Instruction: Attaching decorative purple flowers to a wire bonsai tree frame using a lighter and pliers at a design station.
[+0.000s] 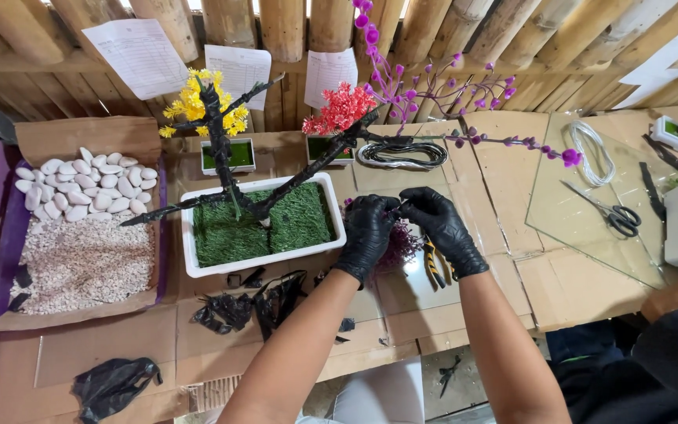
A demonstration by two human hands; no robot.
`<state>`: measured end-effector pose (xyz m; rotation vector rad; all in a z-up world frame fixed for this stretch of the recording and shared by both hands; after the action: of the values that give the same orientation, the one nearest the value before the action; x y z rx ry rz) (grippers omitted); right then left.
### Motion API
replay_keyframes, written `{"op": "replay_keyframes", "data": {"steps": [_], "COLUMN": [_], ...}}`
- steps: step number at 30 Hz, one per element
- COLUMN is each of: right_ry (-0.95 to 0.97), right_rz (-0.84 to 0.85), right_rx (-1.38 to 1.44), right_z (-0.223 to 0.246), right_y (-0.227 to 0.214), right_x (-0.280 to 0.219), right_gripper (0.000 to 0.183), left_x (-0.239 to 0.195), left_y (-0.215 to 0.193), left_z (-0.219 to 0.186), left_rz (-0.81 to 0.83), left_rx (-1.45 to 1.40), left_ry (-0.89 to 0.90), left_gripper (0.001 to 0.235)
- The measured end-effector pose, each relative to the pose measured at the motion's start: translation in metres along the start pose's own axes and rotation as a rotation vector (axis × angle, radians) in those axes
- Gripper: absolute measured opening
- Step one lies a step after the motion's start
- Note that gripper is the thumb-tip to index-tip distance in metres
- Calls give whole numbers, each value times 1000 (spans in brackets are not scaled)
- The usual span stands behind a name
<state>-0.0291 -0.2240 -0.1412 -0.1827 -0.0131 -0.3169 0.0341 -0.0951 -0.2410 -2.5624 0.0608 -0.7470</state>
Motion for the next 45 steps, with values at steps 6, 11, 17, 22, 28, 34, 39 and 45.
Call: {"op": "replay_keyframes", "data": {"steps": [6, 11, 17, 22, 28, 34, 39, 45], "right_ry": [-36, -120, -229, -237, -229, -258, -257, -221], "right_rz": [-21, -84, -151, -235, -346, -329, -297, -224], "right_rx": [102, 125, 86, 89, 293, 625, 550, 184], "right_z": [-5, 6, 37, 60, 73, 91, 85, 120], "right_y": [-1, -8, -24, -33, -23, 17, 23, 25], "right_x": [-2, 0, 4, -5, -27, -71, -88, -114], "right_gripper": [39, 37, 39, 39, 35, 37, 42, 37], "left_x": [4, -1, 0, -5, -9, -2, -5, -11], "left_y": [-24, -25, -28, -22, -39, -88, -128, -201], "left_z": [-30, -33, -33, -31, -82, -147, -163, -165], "left_rz": [-46, 50, 68, 116, 31, -161, -361, -311], "left_rx": [-85, -139, -184, -235, -475, -913, -617, -371], "left_ry": [-20, -50, -115, -229, -279, -248, -76, 341], "left_gripper": [30, 31, 20, 17, 24, 24, 26, 18]}}
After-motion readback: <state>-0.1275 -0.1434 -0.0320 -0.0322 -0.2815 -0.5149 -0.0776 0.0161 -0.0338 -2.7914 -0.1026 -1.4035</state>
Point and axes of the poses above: each hand's wrist, its own x-axis towards the middle knuckle, its own y-axis out of the palm, z = x × y, the point moved 1 cm from there along x, towards the middle knuckle, and after that the axes turned 5 degrees about -z, right-handed, at the moved point
